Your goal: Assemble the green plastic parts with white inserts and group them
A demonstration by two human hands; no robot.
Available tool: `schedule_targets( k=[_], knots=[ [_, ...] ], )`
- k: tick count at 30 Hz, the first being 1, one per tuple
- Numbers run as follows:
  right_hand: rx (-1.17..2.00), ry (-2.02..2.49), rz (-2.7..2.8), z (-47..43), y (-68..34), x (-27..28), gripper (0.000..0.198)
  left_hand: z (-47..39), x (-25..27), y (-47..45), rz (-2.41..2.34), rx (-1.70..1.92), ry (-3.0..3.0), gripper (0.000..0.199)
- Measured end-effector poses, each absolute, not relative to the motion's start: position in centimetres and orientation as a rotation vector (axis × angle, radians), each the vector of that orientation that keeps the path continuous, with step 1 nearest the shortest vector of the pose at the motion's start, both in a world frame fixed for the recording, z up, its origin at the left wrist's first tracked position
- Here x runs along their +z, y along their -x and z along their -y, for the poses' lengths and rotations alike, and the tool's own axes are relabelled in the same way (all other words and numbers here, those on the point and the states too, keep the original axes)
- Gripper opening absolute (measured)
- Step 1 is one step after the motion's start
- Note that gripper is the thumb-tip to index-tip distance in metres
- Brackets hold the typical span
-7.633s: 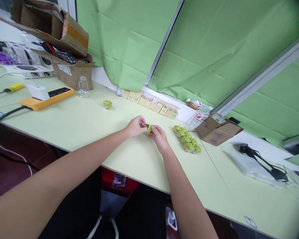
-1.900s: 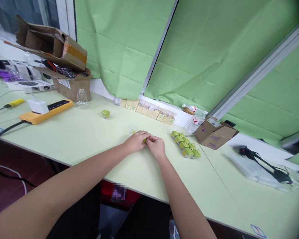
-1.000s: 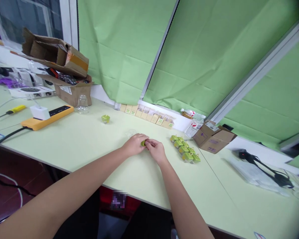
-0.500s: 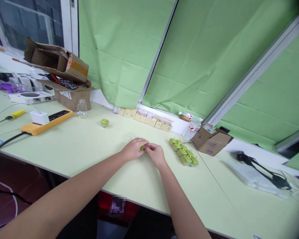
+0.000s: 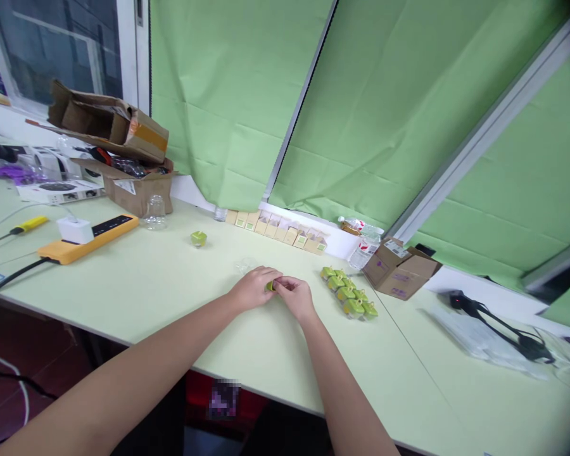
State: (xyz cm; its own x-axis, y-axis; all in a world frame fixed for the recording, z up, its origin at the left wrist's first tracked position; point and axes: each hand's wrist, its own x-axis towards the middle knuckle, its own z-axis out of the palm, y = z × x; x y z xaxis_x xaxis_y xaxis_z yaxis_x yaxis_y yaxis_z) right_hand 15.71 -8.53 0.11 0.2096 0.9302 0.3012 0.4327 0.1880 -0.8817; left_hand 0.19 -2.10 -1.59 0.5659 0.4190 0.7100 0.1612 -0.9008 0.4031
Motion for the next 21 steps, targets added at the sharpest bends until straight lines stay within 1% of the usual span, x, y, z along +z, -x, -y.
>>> schedule_targets(
  k=[3,9,14,16,18,21],
  knots=[
    [0.527,1.436,1.362,8.4,-15.81,0.09,0.019,2.1,-1.58,-0.23,-0.473,1.285,-2.514,0.045],
    [0.53,1.441,1.372,8.42,-15.94,0.11,0.016,2.53,-1.18,-0.27,-0.44,1.297,-2.529,0.042],
    [0.469,1.47,1.32,8.41,-15.97,0.0,0.015,2.74,-0.91,-0.23,-0.409,1.295,-2.533,0.044],
    [0.512,1.46,1.3,8.38,-15.91,0.02,0.016,2.79,-0.84,-0.22,-0.4,1.297,-2.532,0.044],
    [0.594,1.429,1.259,8.4,-15.8,0.14,0.019,2.84,-0.78,-0.21,-0.401,1.31,-2.528,0.043],
    [0.724,1.35,1.145,8.55,-15.62,0.47,0.032,2.89,-0.77,-0.28,-0.402,1.357,-2.529,0.043]
  ],
)
